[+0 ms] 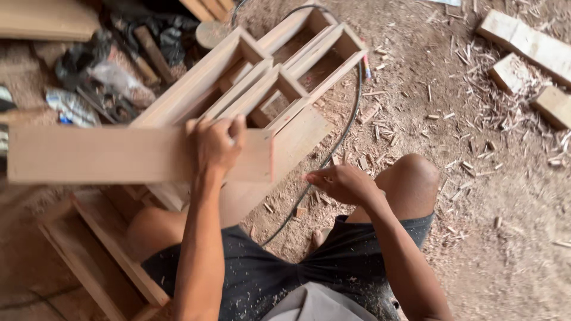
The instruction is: The person sits on the floor and uses a small reddish putty to fill screw holes and gaps on a wooden frame. They repeatedly dip a small tool into a container of putty and apply it to the frame, smoothing it with their fingers.
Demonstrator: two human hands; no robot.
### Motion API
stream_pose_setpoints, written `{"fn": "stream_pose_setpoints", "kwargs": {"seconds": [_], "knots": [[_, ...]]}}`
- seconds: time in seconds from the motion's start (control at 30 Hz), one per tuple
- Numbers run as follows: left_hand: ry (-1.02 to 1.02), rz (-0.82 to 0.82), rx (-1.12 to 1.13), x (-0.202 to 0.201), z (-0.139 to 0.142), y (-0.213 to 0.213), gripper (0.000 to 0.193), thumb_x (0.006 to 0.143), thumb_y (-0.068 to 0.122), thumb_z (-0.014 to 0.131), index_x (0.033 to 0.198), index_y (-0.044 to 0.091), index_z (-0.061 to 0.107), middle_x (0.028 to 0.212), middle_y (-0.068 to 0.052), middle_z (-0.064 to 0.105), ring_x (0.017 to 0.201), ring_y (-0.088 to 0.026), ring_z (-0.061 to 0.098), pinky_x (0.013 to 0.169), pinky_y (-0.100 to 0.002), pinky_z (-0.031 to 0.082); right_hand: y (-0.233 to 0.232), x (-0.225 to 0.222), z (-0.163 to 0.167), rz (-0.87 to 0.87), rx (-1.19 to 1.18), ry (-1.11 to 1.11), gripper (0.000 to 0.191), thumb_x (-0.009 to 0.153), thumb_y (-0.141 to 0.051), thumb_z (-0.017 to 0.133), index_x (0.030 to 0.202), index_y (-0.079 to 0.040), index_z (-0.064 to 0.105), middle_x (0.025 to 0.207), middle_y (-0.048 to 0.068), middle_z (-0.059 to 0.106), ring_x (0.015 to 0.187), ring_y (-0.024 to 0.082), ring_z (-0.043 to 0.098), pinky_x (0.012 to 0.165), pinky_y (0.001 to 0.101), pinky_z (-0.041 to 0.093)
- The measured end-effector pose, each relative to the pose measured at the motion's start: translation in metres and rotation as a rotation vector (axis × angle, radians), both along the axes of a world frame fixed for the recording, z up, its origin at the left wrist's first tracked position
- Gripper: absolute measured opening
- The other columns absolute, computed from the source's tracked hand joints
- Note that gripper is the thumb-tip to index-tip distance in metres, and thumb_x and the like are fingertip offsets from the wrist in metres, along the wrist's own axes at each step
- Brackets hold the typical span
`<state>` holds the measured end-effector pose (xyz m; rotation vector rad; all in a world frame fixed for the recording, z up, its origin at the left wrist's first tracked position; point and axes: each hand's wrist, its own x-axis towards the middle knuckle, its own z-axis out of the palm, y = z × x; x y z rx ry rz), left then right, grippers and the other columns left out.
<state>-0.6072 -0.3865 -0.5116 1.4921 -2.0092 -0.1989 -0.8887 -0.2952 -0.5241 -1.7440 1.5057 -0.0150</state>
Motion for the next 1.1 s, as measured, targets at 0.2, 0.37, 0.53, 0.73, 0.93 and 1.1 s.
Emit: {"fn": "stream_pose_setpoints", "kwargs": {"seconds": [0.2, 0.37, 0.53, 0.73, 0.93, 1.1], "knots": [[0.049, 0.123, -0.151, 0.046, 0.040, 0.042, 0.040, 0.104, 0.023, 0.055, 0.069, 0.004, 0.062, 0.069, -0.015, 0.061, 0.070, -0.033, 0.059, 0.071, -0.044, 0.044, 0.000, -0.027, -0.059, -0.176, 0.033, -0.198, 0.050, 0.096, -0.056, 0.050, 0.124, -0.022, 0.074, 0.096, 0.009, 0.081, 0.081, 0.024, 0.078, 0.077, 0.0432, 0.061], [-0.008, 0.167, -0.392, 0.081, 0.031, 0.077, 0.038, 0.110, 0.020, 0.048, 0.077, 0.003, 0.057, 0.077, -0.010, 0.063, 0.074, -0.029, 0.057, 0.068, -0.039, 0.042, -0.011, -0.030, -0.072, -0.235, 0.056, -0.188, 0.053, 0.097, -0.057, 0.047, 0.131, -0.024, 0.070, 0.089, 0.013, 0.081, 0.077, 0.022, 0.078, 0.080, 0.0404, 0.061], [0.092, 0.256, -0.726, 0.082, -0.014, 0.084, 0.031, 0.100, 0.023, 0.049, 0.072, 0.010, 0.053, 0.067, -0.002, 0.053, 0.065, -0.022, 0.046, 0.080, -0.041, 0.037, -0.022, -0.032, -0.064, -0.339, -0.122, -0.520, 0.055, 0.102, -0.054, 0.047, 0.138, -0.017, 0.065, 0.102, 0.005, 0.075, 0.083, 0.012, 0.070, 0.073, 0.0340, 0.059], [0.184, 0.390, -0.719, 0.047, -0.052, 0.093, 0.033, 0.098, 0.029, 0.050, 0.067, 0.019, 0.047, 0.064, 0.003, 0.046, 0.063, -0.016, 0.037, 0.087, -0.037, 0.031, -0.036, -0.032, -0.061, -0.835, 0.207, -0.920, 0.052, 0.103, -0.042, 0.049, 0.150, -0.020, 0.050, 0.079, 0.001, 0.054, 0.063, 0.009, 0.051, 0.054, 0.0252, 0.047], [-0.009, 0.502, -0.688, -0.001, -0.072, 0.104, 0.033, 0.102, 0.028, 0.050, 0.070, 0.019, 0.051, 0.066, 0.004, 0.058, 0.063, -0.015, 0.041, 0.086, -0.038, 0.026, -0.041, -0.031, -0.066, -1.003, 0.321, -1.115, 0.029, 0.104, -0.029, 0.056, 0.126, -0.009, 0.059, 0.088, 0.006, 0.059, 0.063, 0.012, 0.054, 0.053, 0.0259, 0.047], [-0.075, 0.505, -0.616, -0.026, -0.091, 0.102, 0.034, 0.103, 0.032, 0.055, 0.072, 0.020, 0.054, 0.073, 0.003, 0.066, 0.069, -0.014, 0.048, 0.087, -0.038, 0.026, -0.044, -0.029, -0.073, -1.007, 0.318, -1.107, 0.028, 0.105, -0.029, 0.054, 0.124, -0.008, 0.058, 0.085, 0.006, 0.058, 0.063, 0.012, 0.054, 0.051, 0.0261, 0.047]]}}
